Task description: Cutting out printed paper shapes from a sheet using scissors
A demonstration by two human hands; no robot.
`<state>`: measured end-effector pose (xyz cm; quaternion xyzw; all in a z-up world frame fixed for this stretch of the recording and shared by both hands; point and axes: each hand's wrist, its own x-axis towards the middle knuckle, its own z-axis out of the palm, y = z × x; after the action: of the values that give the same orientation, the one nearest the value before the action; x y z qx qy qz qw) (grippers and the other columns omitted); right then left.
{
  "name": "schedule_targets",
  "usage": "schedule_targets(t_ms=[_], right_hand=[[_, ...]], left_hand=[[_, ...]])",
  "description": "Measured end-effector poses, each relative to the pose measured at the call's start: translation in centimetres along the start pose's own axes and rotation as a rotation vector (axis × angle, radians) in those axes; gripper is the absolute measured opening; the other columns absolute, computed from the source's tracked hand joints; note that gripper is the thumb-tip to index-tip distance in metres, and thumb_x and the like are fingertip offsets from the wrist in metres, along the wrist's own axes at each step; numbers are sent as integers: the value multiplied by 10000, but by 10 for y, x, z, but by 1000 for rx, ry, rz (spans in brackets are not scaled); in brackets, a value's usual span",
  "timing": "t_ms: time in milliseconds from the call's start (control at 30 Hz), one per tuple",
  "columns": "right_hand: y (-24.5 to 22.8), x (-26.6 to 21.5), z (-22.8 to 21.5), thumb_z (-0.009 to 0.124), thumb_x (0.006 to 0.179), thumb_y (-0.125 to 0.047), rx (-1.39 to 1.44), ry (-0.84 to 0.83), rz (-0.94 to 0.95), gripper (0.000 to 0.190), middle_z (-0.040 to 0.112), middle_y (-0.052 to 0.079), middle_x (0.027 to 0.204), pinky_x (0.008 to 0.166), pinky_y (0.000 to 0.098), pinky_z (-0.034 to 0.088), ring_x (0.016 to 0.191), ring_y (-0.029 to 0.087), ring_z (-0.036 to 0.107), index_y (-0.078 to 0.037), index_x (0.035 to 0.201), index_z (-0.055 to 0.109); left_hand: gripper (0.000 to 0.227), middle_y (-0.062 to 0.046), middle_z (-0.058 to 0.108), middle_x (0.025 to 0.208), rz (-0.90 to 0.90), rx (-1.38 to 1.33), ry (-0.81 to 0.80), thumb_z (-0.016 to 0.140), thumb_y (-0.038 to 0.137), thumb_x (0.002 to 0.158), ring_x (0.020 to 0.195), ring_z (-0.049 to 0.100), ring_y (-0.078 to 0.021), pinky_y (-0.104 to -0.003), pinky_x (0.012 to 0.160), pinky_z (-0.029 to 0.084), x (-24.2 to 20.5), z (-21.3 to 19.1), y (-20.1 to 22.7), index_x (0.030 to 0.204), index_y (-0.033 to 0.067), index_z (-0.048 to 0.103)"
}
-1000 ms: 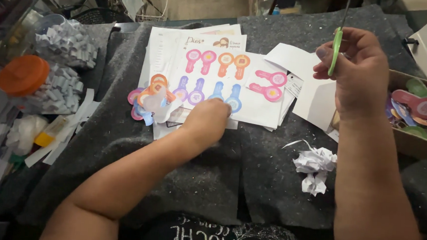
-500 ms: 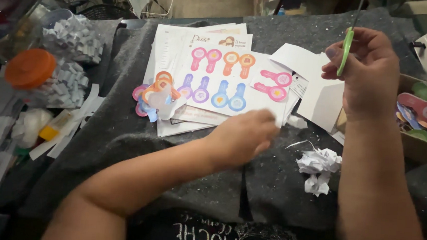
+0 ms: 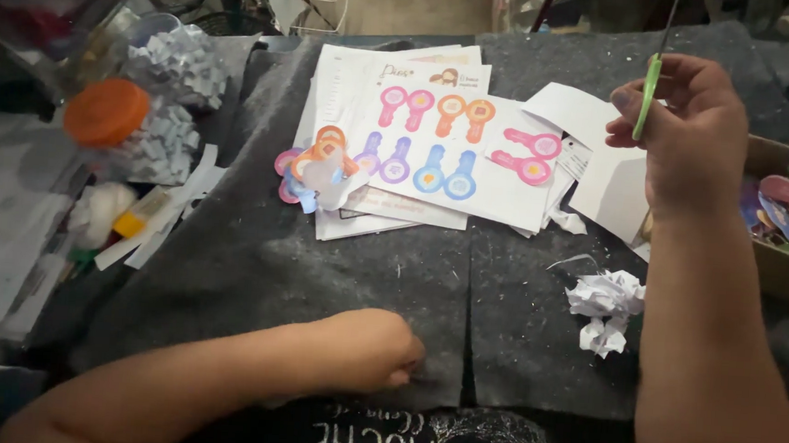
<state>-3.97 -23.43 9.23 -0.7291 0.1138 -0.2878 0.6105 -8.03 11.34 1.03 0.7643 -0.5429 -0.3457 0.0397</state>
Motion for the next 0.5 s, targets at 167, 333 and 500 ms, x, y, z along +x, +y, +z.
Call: schedule_targets(t_ms=[167, 333, 500], right_hand=[[3, -3, 3, 769, 972, -68, 0, -25, -27, 324, 662, 69, 996, 551, 271, 580, 637, 161, 642, -63, 1232, 577], [2, -3, 8, 774, 951, -73, -24, -42, -33, 338, 663, 74, 979, 531, 277, 559, 624, 163, 626, -52, 1221, 573], [-4, -4, 9, 763, 963, -53, -46, -47, -14, 309, 680, 74, 985, 528, 272, 579, 642, 178, 651, -58, 1214, 583]], left_hand=[[164, -100, 703, 797, 32, -30, -4, 589, 246, 851, 738, 660, -353, -488, 625, 505, 11, -9, 28, 851, 119, 693], [163, -68, 716, 859, -48, 37, -38, 591, 288, 809, 820, 679, -341, -501, 660, 518, 6, -38, 38, 887, 189, 695], [255, -114, 753, 942, 38, 84, -189, 644, 306, 874, 868, 707, -360, -497, 707, 558, -7, -68, 39, 1044, 151, 753]])
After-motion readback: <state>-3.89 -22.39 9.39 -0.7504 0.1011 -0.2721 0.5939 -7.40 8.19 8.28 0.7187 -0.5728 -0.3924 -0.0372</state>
